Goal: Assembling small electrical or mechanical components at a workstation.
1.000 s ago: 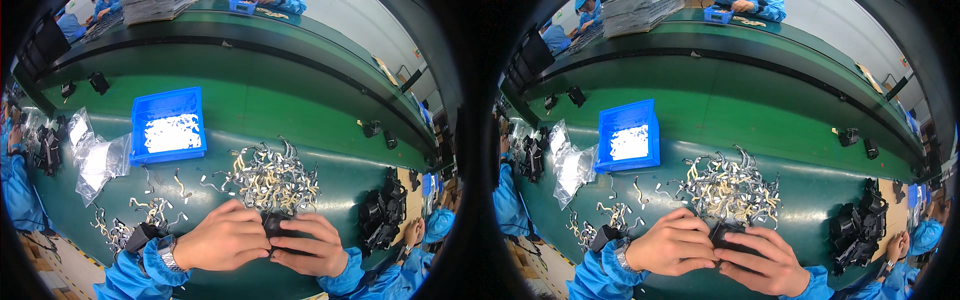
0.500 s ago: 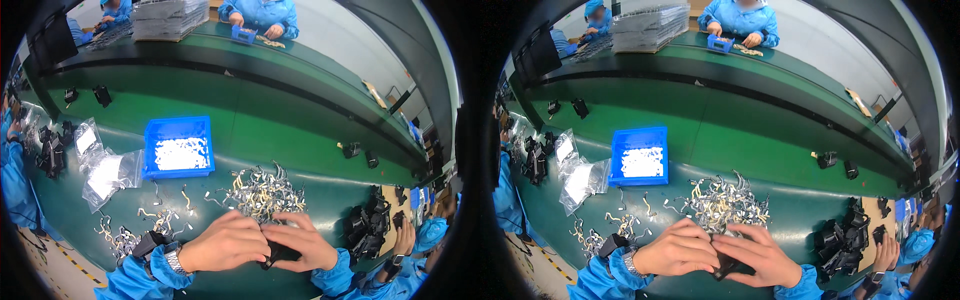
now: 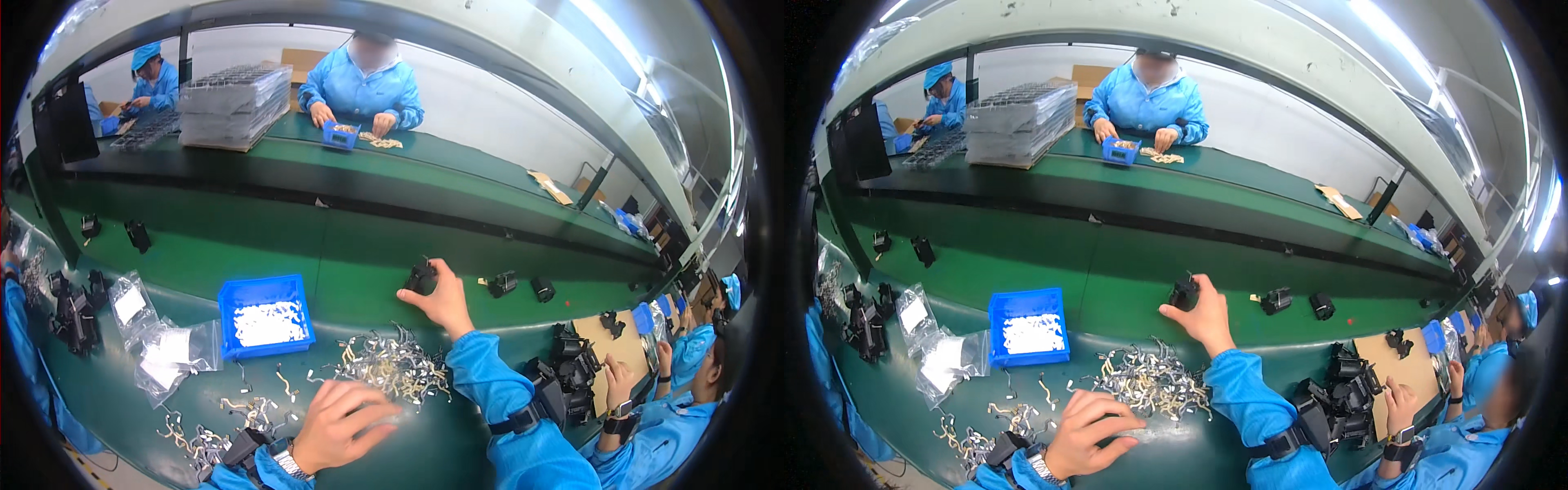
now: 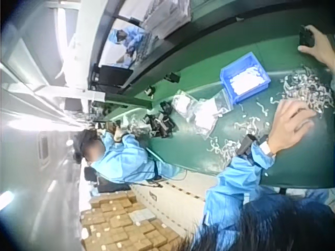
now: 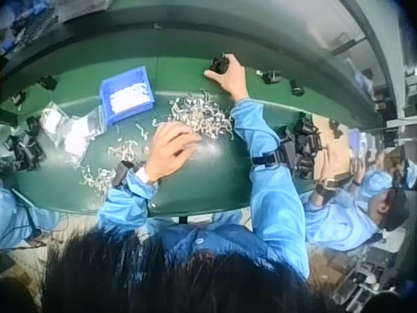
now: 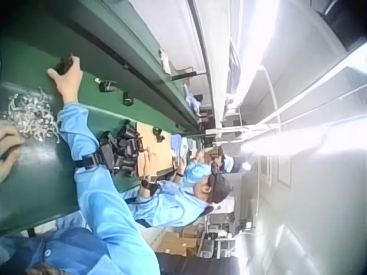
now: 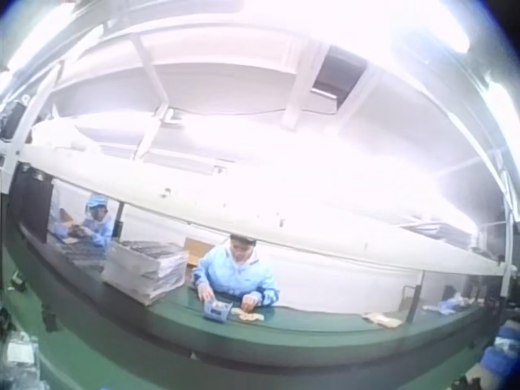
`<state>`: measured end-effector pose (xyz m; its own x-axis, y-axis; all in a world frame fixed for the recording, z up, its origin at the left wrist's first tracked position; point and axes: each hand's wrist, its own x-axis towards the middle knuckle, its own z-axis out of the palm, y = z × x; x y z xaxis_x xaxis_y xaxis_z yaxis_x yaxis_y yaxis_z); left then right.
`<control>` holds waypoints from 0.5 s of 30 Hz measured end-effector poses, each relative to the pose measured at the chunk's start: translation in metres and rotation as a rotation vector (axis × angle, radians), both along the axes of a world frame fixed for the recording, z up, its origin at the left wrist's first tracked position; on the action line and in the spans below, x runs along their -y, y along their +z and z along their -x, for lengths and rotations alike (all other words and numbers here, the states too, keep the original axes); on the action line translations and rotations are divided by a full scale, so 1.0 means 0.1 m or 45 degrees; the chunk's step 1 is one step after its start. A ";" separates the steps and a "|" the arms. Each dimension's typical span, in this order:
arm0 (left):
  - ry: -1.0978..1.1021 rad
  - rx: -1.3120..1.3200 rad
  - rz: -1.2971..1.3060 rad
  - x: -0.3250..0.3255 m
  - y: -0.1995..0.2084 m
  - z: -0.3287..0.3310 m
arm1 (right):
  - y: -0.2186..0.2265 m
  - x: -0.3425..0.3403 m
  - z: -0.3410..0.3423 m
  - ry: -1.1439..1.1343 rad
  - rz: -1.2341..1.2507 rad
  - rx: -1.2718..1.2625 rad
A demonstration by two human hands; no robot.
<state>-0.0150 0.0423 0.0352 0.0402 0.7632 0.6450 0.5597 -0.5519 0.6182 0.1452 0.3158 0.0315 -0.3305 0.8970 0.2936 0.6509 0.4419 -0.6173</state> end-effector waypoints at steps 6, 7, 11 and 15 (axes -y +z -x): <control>0.058 0.000 0.033 0.05 -0.03 0.03 | -0.05 -0.03 -0.09 0.164 -0.053 -0.175; 0.064 0.021 0.029 0.03 -0.03 0.02 | 0.07 -0.10 -0.23 0.064 -0.113 -0.274; 0.005 0.027 0.005 -0.05 -0.04 -0.03 | -0.05 -0.60 -0.89 -0.892 -0.537 -0.123; -0.015 0.035 0.056 -0.05 -0.06 -0.04 | -0.15 -0.70 -1.29 -0.648 0.031 0.199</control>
